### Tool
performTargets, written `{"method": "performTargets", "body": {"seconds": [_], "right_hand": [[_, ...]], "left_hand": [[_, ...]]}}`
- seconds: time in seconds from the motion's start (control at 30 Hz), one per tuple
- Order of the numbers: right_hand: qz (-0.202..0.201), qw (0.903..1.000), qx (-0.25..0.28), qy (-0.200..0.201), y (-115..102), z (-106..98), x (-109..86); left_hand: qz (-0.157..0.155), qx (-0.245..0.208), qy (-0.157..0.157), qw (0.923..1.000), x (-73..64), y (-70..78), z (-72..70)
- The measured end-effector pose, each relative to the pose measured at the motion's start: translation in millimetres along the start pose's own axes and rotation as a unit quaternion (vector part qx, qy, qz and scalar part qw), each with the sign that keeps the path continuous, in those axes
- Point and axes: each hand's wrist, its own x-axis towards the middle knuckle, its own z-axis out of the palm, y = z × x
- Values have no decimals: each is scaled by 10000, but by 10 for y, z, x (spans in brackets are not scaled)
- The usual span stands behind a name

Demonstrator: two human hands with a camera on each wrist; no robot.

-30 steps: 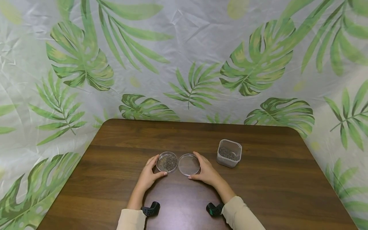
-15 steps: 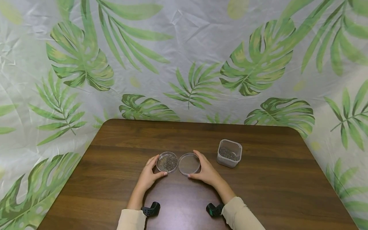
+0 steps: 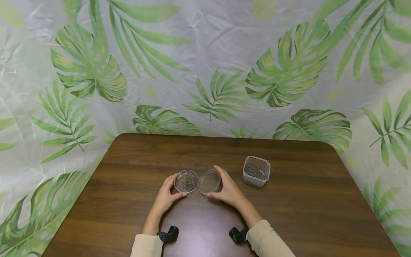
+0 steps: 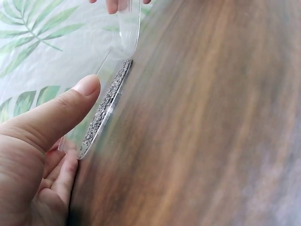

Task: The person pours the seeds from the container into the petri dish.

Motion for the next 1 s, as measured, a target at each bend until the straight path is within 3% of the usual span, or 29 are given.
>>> {"method": "performTargets", "body": {"seconds": [0.33,1.0], "right_hand": [[-59,9999,76,58,-46,43,43],[193,9943,1035,157,-110,175,161]], "left_hand": [[45,-31,16,10000,-4,-9,5],[87,-73,48,9999,-3,3,-1]]}}
